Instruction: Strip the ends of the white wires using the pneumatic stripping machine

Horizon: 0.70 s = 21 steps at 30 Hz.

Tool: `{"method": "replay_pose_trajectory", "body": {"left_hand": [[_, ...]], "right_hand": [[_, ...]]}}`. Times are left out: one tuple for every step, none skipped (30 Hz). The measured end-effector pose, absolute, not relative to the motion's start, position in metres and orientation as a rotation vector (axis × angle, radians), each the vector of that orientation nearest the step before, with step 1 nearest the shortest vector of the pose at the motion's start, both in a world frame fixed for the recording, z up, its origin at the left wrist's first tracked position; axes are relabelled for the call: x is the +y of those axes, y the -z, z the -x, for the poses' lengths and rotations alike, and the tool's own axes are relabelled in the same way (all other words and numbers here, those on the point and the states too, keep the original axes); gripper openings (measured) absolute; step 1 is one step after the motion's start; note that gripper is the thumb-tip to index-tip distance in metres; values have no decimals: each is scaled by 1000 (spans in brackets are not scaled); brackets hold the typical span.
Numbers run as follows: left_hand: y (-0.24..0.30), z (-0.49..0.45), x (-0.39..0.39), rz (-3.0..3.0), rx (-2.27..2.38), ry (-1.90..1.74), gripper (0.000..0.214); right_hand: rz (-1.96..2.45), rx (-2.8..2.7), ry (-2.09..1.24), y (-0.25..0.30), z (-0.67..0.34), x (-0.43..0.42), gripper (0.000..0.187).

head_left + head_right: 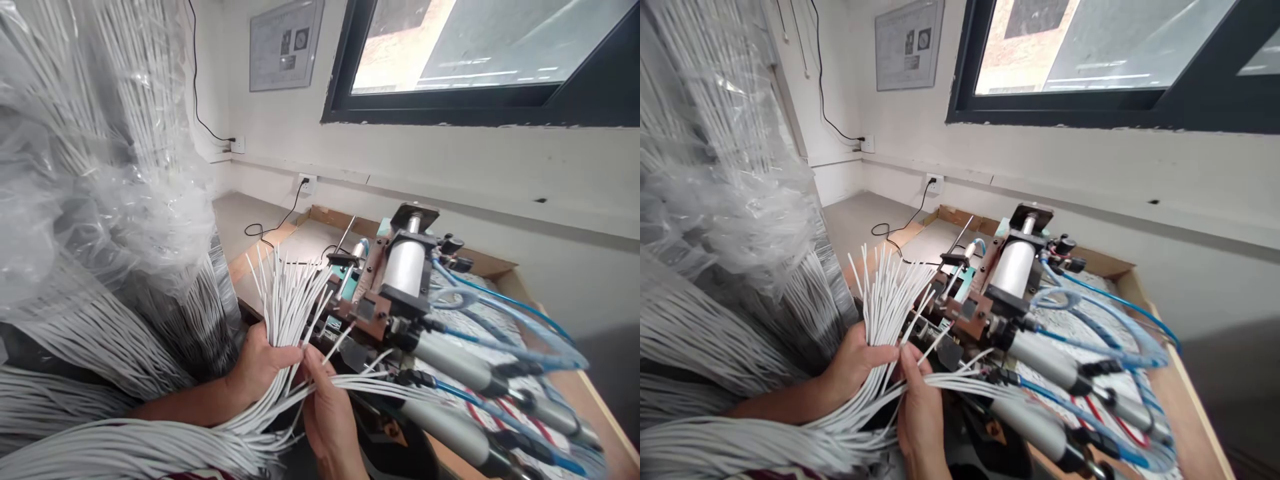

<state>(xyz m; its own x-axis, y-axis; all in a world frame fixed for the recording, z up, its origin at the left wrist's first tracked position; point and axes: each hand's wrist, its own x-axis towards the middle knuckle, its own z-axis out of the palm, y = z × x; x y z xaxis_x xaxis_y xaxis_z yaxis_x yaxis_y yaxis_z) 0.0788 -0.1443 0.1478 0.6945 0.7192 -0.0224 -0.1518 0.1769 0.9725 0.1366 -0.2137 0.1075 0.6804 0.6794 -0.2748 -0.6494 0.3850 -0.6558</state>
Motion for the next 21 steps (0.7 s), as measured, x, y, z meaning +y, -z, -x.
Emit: {"method": "replay_pose_trajectory", "body": {"left_hand": [[-147, -78, -145, -1271, 533, -669, 16], [-147, -77, -145, -1287, 509, -671, 17], [-146, -76, -146, -1295, 492, -675, 16], [-145, -75, -146, -1289, 496, -679, 16], [-143, -75, -146, -1278, 501, -680, 14], [-142, -74, -146, -1262, 502, -676, 14], [-140, -74, -145, -1244, 501, -670, 13], [-138, -73, -145, -1227, 501, -663, 13], [-136, -73, -144, -1213, 505, -655, 14], [-134, -73, -144, -1202, 514, -649, 15], [-133, -74, -143, -1194, 523, -648, 15], [-132, -74, -143, -1191, 530, -647, 16], [-132, -74, -142, -1190, 530, -649, 16], [-132, -74, -142, -1192, 525, -650, 16], [-132, -74, -142, -1196, 519, -650, 15], [-133, -75, -142, -1200, 515, -651, 15], [-134, -75, -142, -1203, 513, -655, 15], [-135, -75, -143, -1206, 513, -660, 16], [-136, -75, -143, -1209, 512, -665, 17], [-137, -75, -144, -1211, 510, -662, 17], [-138, -75, -145, -1215, 508, -657, 18]], "right_hand": [[847, -43, -807, -106, -136, -214, 39], [882, -34, -756, -103, -135, -215, 40], [917, -21, -699, -100, -134, -216, 40], [950, -13, -651, -96, -133, -217, 39], [976, -16, -617, -91, -132, -218, 38], [994, -28, -592, -87, -131, -219, 36], [1006, -43, -572, -84, -130, -220, 35], [1016, -59, -556, -81, -130, -222, 33], [1025, -69, -545, -79, -130, -223, 31], [1032, -72, -538, -79, -130, -224, 31], [1041, -68, -539, -79, -130, -225, 30], [1048, -61, -544, -80, -130, -225, 30], [1051, -52, -551, -82, -130, -225, 29], [1046, -37, -555, -84, -130, -225, 29], [1033, -17, -558, -87, -130, -225, 28], [1014, -1, -561, -89, -131, -224, 27], [993, 7, -571, -92, -131, -223, 26], [970, 10, -588, -95, -132, -222, 25], [945, 10, -614, -97, -133, -221, 25], [918, 2, -654, -100, -134, -220, 25], [890, -15, -705, -102, -135, -219, 26]]}}
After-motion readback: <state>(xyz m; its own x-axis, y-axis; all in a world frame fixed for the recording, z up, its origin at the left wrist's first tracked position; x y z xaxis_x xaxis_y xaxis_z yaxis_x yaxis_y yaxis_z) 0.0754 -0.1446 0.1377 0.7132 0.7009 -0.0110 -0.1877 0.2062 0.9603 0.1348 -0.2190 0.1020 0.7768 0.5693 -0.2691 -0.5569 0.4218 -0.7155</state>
